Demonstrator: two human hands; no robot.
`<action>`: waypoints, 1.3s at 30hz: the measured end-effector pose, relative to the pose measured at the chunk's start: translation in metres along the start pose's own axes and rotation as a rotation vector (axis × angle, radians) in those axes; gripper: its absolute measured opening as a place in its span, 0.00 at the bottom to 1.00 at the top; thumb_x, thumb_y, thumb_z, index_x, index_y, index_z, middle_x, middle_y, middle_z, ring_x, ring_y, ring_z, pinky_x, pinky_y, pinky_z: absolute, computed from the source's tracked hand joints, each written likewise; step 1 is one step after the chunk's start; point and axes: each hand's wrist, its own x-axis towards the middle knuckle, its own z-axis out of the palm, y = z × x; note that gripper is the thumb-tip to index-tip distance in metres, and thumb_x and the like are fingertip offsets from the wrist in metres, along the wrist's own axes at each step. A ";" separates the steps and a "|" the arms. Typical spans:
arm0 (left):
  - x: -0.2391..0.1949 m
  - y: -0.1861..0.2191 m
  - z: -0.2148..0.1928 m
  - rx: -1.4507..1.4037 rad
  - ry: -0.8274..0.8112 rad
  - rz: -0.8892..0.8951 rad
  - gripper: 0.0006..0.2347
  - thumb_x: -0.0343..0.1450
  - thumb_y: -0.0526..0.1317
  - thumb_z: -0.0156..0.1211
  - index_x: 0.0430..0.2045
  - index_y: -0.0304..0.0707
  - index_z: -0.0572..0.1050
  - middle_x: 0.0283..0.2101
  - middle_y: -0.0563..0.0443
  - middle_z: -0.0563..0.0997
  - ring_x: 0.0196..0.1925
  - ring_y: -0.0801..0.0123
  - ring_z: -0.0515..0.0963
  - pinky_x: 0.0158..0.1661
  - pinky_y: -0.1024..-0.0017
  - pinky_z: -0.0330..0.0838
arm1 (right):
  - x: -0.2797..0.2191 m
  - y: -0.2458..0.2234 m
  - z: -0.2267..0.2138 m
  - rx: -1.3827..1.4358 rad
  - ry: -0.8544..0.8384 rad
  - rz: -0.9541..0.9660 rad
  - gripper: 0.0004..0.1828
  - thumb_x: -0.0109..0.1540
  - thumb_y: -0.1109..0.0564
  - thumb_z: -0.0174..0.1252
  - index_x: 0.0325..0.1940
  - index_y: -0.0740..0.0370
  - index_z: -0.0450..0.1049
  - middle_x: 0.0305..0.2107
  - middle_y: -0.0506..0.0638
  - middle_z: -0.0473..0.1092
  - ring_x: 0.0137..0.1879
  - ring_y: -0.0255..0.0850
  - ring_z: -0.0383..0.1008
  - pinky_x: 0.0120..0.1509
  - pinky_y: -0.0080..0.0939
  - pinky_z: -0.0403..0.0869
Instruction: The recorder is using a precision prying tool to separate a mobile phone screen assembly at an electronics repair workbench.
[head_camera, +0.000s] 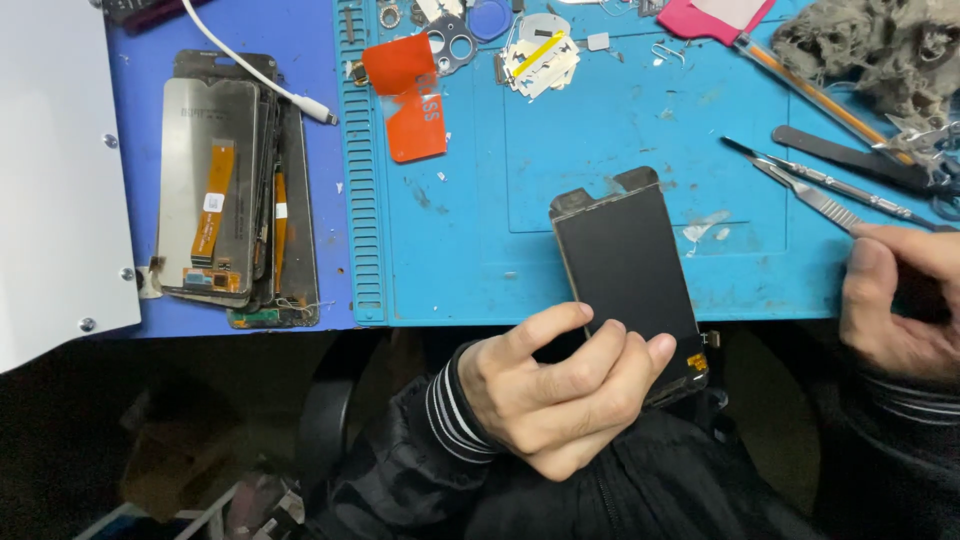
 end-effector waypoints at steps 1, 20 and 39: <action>0.000 0.000 0.000 -0.011 0.009 -0.019 0.05 0.72 0.32 0.70 0.26 0.40 0.82 0.33 0.57 0.79 0.35 0.76 0.79 0.42 0.74 0.76 | -0.001 0.009 0.001 0.000 0.002 -0.033 0.13 0.82 0.69 0.59 0.66 0.88 0.79 0.45 0.70 0.72 0.43 0.55 0.71 0.52 0.45 0.69; 0.001 -0.015 0.001 -0.701 0.446 -1.325 0.12 0.68 0.37 0.71 0.43 0.37 0.79 0.46 0.53 0.83 0.51 0.69 0.82 0.61 0.67 0.78 | 0.010 -0.021 -0.013 0.182 -0.016 0.022 0.13 0.77 0.67 0.54 0.60 0.83 0.78 0.42 0.64 0.75 0.42 0.49 0.74 0.56 0.43 0.71; 0.015 -0.010 -0.012 -0.798 0.177 -1.190 0.31 0.68 0.33 0.73 0.66 0.39 0.65 0.54 0.45 0.75 0.59 0.67 0.77 0.62 0.71 0.80 | 0.079 -0.098 -0.028 0.200 0.040 -0.561 0.09 0.66 0.70 0.62 0.50 0.75 0.72 0.35 0.64 0.77 0.41 0.57 0.80 0.50 0.56 0.78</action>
